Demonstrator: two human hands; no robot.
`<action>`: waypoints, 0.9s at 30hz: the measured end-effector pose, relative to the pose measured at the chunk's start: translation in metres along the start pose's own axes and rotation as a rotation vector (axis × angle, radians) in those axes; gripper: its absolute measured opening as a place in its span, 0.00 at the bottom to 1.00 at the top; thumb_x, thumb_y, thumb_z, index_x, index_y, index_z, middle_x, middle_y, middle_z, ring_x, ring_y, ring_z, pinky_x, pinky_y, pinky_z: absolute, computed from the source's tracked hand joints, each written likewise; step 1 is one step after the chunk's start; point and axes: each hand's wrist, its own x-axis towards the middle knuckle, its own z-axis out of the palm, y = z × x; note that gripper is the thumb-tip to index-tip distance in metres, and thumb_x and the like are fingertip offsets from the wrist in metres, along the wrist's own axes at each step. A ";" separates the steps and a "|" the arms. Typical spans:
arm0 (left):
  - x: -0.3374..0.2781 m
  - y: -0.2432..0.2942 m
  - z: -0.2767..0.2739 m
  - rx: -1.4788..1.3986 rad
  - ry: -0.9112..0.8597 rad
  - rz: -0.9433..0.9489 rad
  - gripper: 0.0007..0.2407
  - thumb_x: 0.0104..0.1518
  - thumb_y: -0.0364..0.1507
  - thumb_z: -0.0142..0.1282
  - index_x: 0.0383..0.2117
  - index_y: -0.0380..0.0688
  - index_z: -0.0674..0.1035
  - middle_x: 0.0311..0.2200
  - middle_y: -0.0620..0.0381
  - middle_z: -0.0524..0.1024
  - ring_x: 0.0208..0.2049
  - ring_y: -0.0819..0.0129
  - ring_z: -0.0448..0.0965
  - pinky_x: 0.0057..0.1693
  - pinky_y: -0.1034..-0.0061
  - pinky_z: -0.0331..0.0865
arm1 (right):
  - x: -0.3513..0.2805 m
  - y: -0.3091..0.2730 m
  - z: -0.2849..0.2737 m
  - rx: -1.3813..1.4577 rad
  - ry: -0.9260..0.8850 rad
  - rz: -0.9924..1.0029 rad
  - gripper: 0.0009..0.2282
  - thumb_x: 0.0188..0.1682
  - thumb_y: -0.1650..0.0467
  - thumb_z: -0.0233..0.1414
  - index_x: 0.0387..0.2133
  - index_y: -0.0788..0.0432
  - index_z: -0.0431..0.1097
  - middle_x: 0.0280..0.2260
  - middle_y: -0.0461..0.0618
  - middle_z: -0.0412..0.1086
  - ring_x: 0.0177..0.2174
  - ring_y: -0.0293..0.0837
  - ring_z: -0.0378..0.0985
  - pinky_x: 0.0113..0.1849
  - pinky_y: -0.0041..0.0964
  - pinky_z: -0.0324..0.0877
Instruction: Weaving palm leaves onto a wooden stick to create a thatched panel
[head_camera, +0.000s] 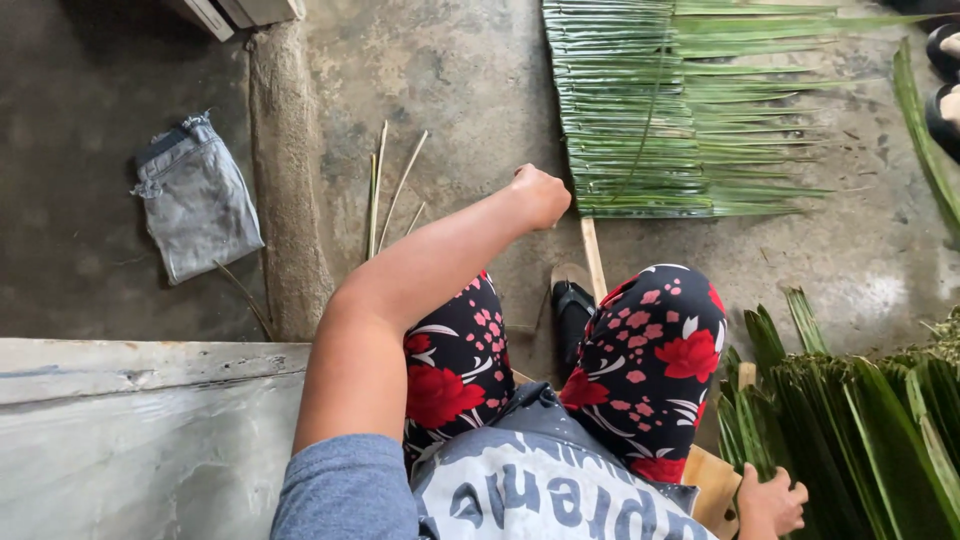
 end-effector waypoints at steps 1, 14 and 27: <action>-0.001 -0.003 0.002 -0.008 0.002 -0.009 0.13 0.63 0.38 0.54 0.50 0.52 0.81 0.51 0.60 0.78 0.49 0.52 0.80 0.47 0.43 0.71 | 0.000 0.003 0.002 -0.012 0.044 -0.031 0.30 0.49 0.53 0.55 0.61 0.56 0.71 0.63 0.69 0.60 0.50 0.77 0.72 0.50 0.70 0.59; -0.011 -0.010 -0.001 -0.042 -0.037 -0.043 0.14 0.64 0.41 0.55 0.50 0.51 0.81 0.51 0.58 0.79 0.50 0.52 0.80 0.47 0.47 0.72 | 0.035 0.052 0.047 -0.188 0.270 -0.225 0.12 0.55 0.59 0.55 0.45 0.46 0.83 0.40 0.53 0.81 0.39 0.55 0.85 0.40 0.48 0.78; -0.003 -0.009 0.009 0.075 0.042 0.070 0.19 0.58 0.51 0.61 0.41 0.52 0.86 0.43 0.56 0.84 0.46 0.54 0.85 0.43 0.56 0.78 | 0.101 -0.084 -0.116 1.062 -0.287 -0.159 0.06 0.56 0.69 0.59 0.43 0.57 0.77 0.32 0.45 0.74 0.28 0.35 0.77 0.31 0.32 0.77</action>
